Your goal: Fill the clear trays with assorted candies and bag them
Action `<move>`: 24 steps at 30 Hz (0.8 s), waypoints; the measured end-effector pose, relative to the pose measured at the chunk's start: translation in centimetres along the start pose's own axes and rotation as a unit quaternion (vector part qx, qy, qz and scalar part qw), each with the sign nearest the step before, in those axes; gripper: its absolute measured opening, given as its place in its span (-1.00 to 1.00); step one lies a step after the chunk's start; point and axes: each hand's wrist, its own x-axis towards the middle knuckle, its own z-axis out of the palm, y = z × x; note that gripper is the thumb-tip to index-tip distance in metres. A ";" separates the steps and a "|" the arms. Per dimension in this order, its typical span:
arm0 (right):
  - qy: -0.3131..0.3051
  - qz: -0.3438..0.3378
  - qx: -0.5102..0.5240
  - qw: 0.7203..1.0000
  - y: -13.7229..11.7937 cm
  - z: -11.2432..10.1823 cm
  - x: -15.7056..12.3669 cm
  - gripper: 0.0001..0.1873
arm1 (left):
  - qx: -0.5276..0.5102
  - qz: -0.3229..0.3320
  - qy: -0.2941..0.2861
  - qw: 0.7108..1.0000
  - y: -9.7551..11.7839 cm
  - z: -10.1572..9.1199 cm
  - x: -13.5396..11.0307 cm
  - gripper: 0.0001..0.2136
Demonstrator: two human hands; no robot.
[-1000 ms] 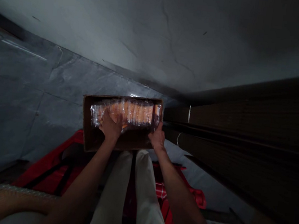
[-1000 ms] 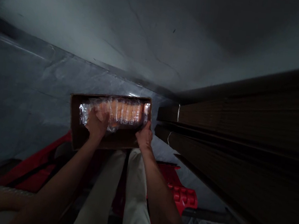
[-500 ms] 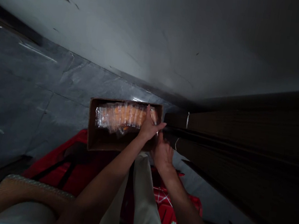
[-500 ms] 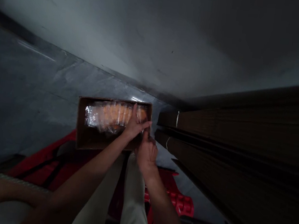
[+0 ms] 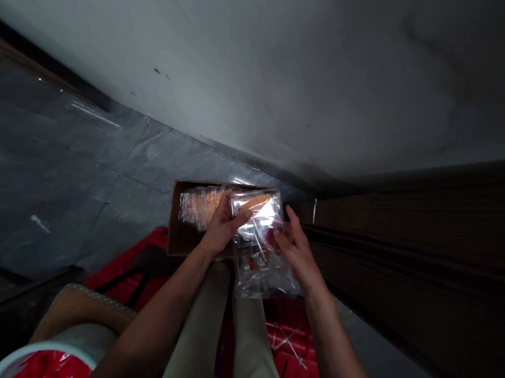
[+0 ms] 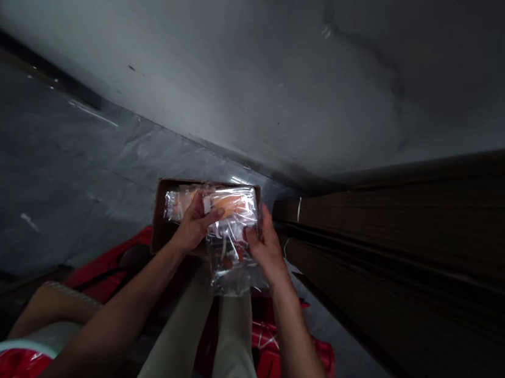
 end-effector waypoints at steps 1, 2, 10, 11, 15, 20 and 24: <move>-0.028 0.011 0.065 0.997 -0.2 -0.2 0.5 -0.27 | -0.011 -0.004 0.003 1.000 0.3 0.1 -0.2 -0.59; -0.050 0.019 0.116 0.992 -0.5 -0.3 0.9 -0.29 | -0.022 -0.009 0.009 1.000 0.6 0.3 -0.2 -0.64; -0.123 0.025 0.252 0.960 -2.8 -0.6 2.4 -0.53 | 0.041 0.053 0.035 0.997 3.0 0.4 0.2 -0.70; -0.125 0.016 0.255 0.959 -2.8 -0.6 2.7 -0.57 | 0.060 0.061 0.042 0.995 3.2 0.3 0.4 -0.71; -0.134 -0.015 0.246 0.960 -3.0 -0.8 3.9 -0.62 | 0.097 0.094 0.047 0.990 3.6 0.1 0.7 -0.71; -0.121 -0.077 0.222 0.964 -3.4 -0.8 4.5 -0.64 | 0.078 0.151 0.080 0.982 4.2 0.6 0.6 -0.73; -0.085 -0.140 0.179 0.970 -3.4 -0.5 4.9 -0.73 | 0.068 0.175 0.069 0.980 4.6 1.1 0.0 -0.60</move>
